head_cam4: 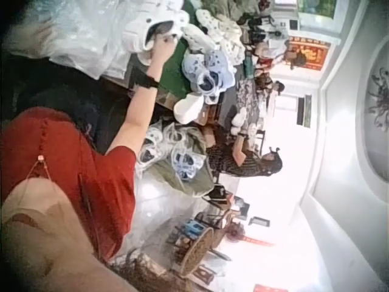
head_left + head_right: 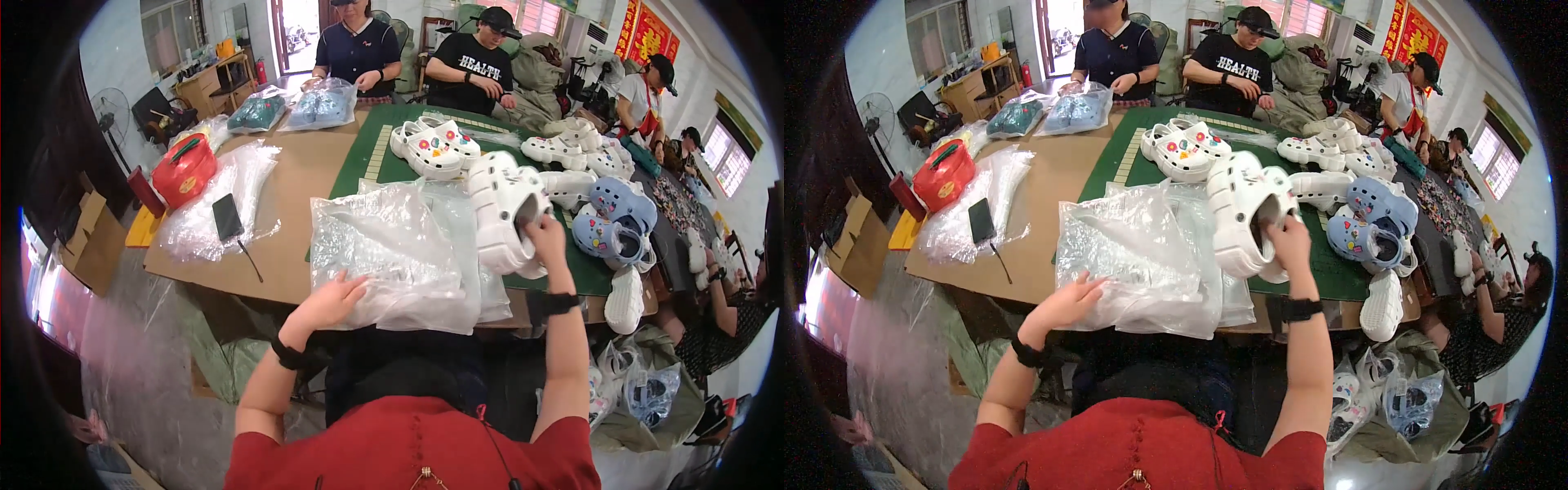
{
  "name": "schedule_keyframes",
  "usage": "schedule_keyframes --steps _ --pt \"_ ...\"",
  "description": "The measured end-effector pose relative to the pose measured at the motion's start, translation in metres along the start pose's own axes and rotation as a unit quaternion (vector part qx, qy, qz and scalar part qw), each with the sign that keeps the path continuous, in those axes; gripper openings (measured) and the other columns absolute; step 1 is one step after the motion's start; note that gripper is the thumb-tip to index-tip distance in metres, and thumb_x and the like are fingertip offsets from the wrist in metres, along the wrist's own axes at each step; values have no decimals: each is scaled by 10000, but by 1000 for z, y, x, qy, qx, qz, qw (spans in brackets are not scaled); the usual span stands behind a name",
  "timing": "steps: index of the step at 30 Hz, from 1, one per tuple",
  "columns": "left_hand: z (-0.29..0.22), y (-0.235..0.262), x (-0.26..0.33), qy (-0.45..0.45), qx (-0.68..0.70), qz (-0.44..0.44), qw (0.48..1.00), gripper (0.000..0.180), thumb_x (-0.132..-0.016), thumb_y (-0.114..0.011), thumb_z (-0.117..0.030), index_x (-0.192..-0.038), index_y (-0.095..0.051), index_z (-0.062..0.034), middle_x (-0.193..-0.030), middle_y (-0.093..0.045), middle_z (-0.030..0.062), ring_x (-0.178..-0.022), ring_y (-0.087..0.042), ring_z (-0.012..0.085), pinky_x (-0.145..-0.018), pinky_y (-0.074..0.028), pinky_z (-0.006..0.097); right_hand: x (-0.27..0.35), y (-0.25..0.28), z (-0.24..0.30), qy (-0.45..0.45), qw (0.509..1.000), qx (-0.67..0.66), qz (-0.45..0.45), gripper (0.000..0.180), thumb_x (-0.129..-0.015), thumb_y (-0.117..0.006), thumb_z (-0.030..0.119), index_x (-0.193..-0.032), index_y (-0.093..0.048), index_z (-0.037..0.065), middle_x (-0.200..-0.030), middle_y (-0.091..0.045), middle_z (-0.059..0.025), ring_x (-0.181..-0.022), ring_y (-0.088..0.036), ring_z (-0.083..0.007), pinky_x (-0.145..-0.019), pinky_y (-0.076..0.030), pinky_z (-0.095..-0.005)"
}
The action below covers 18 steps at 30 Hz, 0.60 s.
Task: Pack and check manufactured foam shoes into clear plastic bags on a packaging station line.
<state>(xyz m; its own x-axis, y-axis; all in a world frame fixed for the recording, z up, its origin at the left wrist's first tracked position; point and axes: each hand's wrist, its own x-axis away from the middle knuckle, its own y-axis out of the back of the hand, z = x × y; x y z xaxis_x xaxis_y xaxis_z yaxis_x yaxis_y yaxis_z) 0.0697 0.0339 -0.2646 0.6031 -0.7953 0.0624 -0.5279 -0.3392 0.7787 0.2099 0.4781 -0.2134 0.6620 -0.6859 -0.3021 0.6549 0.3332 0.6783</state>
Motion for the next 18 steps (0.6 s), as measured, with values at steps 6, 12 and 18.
schedule_keyframes --steps 6,12,18 --pt "-72 12 -44 -90 -30 -90 991 393 -976 -475 -281 -1270 -595 -50 -1205 -525 266 -1074 -535 445 -966 -427 446 74 87 36 114 978 -175 -22 233 -833 -690 101 -1010 -667 -48 -850 -687 -34 -734 -570 -104 -679 -464 -274" --pt "-76 -40 -100 -172 10 -84 982 363 -931 -478 -204 -1228 -626 -60 -1047 -612 241 -961 -590 415 -876 -478 487 144 100 78 174 933 -284 136 353 -749 -667 6 -1098 -663 -46 -1093 -706 -128 -1025 -645 -190 -911 -474 -323" --pt "-100 -29 -58 -67 615 140 773 385 -892 -627 -117 -1259 -581 -11 -1190 -635 171 -1092 -610 260 -951 -498 401 163 57 73 274 884 -247 286 399 -741 -705 73 -1132 -670 1 -1162 -668 -184 -1084 -647 -297 -940 -470 -359"
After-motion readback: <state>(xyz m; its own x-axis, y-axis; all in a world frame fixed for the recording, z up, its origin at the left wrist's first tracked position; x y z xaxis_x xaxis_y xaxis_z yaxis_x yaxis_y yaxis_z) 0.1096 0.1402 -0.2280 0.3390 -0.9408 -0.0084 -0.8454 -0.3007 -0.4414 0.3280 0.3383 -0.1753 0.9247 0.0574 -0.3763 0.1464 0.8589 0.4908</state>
